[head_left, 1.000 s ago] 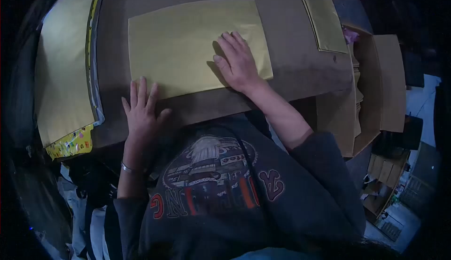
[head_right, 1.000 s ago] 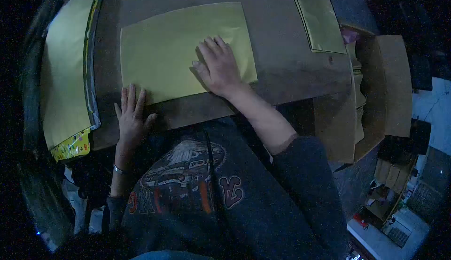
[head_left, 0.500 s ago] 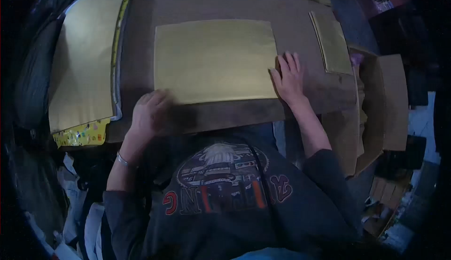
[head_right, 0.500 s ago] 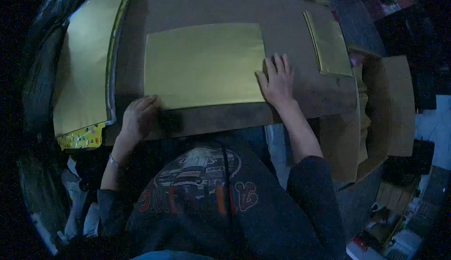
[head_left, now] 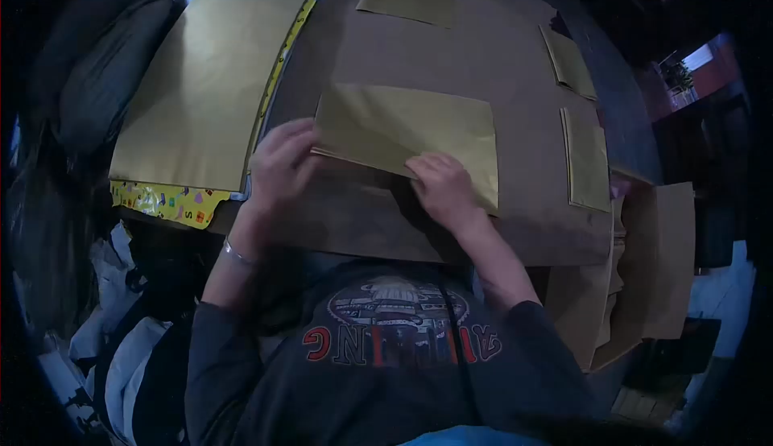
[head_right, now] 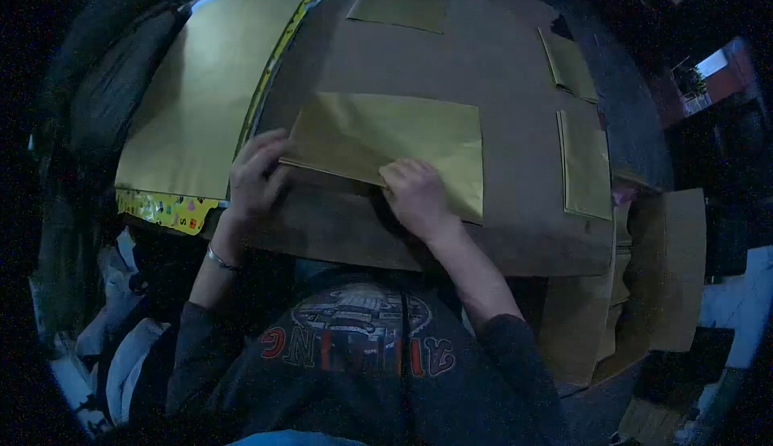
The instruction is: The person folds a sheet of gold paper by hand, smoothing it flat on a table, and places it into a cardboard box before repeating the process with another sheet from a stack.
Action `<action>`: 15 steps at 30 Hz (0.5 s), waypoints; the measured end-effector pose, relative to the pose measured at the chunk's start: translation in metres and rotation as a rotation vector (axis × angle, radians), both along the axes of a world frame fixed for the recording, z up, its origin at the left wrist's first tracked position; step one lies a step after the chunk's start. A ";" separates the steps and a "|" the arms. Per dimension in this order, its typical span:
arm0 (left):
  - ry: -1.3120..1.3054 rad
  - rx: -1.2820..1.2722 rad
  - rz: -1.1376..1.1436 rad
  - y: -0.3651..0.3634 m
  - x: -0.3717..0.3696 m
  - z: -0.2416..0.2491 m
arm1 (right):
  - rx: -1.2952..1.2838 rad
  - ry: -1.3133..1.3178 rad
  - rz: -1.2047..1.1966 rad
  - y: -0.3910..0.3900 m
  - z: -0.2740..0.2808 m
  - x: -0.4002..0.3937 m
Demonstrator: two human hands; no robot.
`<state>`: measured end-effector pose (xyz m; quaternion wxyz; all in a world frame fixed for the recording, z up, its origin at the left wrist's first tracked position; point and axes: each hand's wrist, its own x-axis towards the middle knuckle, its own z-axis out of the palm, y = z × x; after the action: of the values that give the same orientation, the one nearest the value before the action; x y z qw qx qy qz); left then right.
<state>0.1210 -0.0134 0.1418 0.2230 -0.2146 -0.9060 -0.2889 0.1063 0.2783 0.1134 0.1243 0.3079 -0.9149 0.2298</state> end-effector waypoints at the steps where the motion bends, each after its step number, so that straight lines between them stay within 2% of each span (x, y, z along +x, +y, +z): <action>1: -0.027 0.270 0.180 0.000 0.000 0.005 | -0.043 0.068 0.024 0.006 0.011 -0.007; 2: -0.221 0.491 0.264 -0.011 -0.005 -0.012 | -0.127 0.083 0.042 0.013 0.020 -0.010; 3: -0.209 0.493 0.271 -0.019 -0.012 -0.031 | -0.147 0.092 0.068 0.018 0.035 -0.009; 5: -0.463 1.019 0.086 -0.030 -0.025 -0.061 | -0.201 0.074 0.145 0.034 0.045 -0.007; 6: -0.553 0.962 -0.017 -0.030 -0.028 -0.067 | -0.199 0.080 0.152 0.039 0.048 -0.005; 7: -0.547 0.964 -0.015 -0.030 -0.035 -0.082 | -0.225 0.093 0.221 0.044 0.052 -0.002; 8: -0.576 1.031 -0.104 -0.032 -0.043 -0.100 | -0.254 0.104 0.287 0.047 0.053 0.001; 9: -0.607 1.094 -0.196 -0.028 -0.048 -0.093 | -0.309 0.088 0.324 0.050 0.050 0.007; 10: -0.814 1.083 0.041 -0.017 -0.063 -0.085 | -0.312 0.084 0.319 0.053 0.046 0.009; 12: -0.635 0.787 -0.317 -0.014 -0.043 -0.076 | -0.203 0.088 0.340 0.063 0.040 0.012; 13: -0.468 0.637 -0.479 -0.008 -0.041 -0.071 | -0.119 0.053 0.298 0.070 0.036 0.016; 15: -0.502 0.628 -0.481 0.000 -0.029 -0.060 | -0.068 0.077 0.275 0.080 0.033 0.014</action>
<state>0.0918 -0.0137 0.0823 -0.0221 -0.2642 -0.7253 -0.6354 0.1204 0.3586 0.1468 0.1369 0.4345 -0.8503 0.2635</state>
